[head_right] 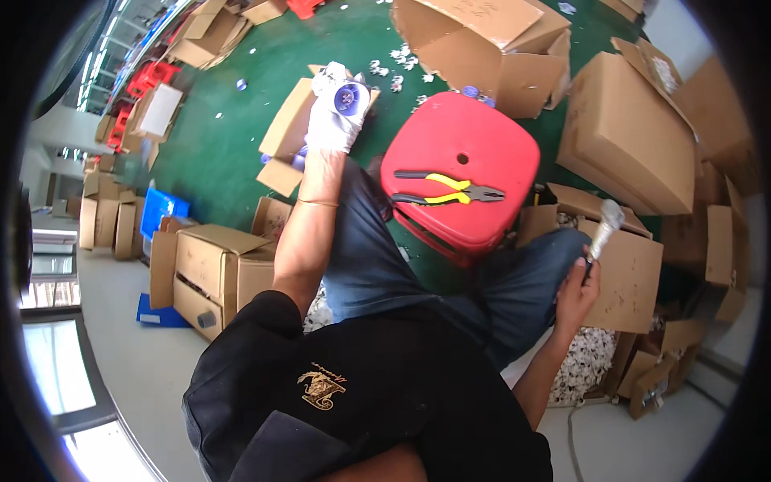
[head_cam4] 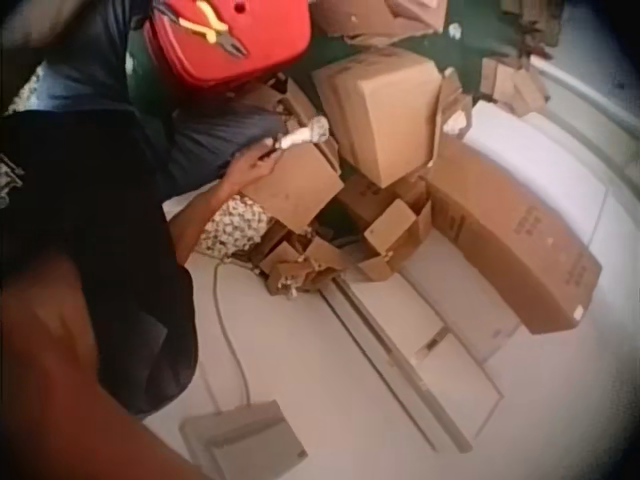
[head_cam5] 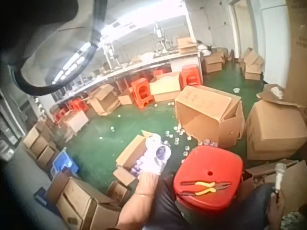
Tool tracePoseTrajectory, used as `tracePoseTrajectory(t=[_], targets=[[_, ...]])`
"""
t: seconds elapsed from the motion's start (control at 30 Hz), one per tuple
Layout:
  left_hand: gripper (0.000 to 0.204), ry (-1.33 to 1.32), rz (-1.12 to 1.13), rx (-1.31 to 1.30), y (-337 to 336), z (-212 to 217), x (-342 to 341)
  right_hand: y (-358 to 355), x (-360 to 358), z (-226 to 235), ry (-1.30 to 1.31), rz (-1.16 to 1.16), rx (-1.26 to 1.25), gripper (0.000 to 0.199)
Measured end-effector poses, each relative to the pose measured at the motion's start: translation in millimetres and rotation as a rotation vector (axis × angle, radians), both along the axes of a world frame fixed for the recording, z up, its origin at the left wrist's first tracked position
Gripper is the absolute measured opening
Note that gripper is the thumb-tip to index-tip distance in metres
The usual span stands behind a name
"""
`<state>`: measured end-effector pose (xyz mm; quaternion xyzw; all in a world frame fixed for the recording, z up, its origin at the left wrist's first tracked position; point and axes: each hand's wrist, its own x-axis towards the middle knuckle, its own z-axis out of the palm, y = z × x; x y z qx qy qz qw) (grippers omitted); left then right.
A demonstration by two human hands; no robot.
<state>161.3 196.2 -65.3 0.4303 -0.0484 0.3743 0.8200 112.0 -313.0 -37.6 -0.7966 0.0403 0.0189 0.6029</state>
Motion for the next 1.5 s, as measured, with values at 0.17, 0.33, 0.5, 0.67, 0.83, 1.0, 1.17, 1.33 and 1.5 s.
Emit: tracePoseTrajectory(t=[0.17, 0.33, 0.5, 0.67, 0.83, 1.0, 1.17, 1.33, 1.5], targets=[[0.027, 0.271, 0.595, 0.645, 36, -5, -21, 4, 6, -7, 0.017, -0.075, 0.059, 0.035], [0.026, 0.265, 0.416, 0.315, 73, 5, -48, 7, 3, -8, 0.036, -0.068, 0.082, 0.036], [0.027, 0.320, 0.204, -0.626, 107, 20, -50, -2, -1, -8, 0.057, -0.083, 0.073, 0.036], [0.026, 1.196, 0.835, 0.383, 244, 1, -78, 7, 6, -4, 0.085, -0.078, 0.039, 0.036], [0.027, 1.152, 1.023, 0.604, 295, 9, -58, 15, 2, 6, 0.150, -0.143, -0.024, 0.035], [0.025, 1.172, 0.890, 1.258, 256, 13, 68, 18, 8, 10, 0.233, -0.143, -0.014, 0.034], [0.035, 0.986, -0.229, 1.571, 105, -52, 208, 17, 15, 21, 0.383, -0.172, -0.054, 0.036], [0.049, 0.840, -0.481, 2.260, 8, -172, 279, 26, 24, 26, 0.413, -0.298, -0.027, 0.040], [0.046, 0.871, -0.464, 2.274, -27, -270, 285, 34, 37, 29, 0.484, -0.336, -0.019, 0.041]])
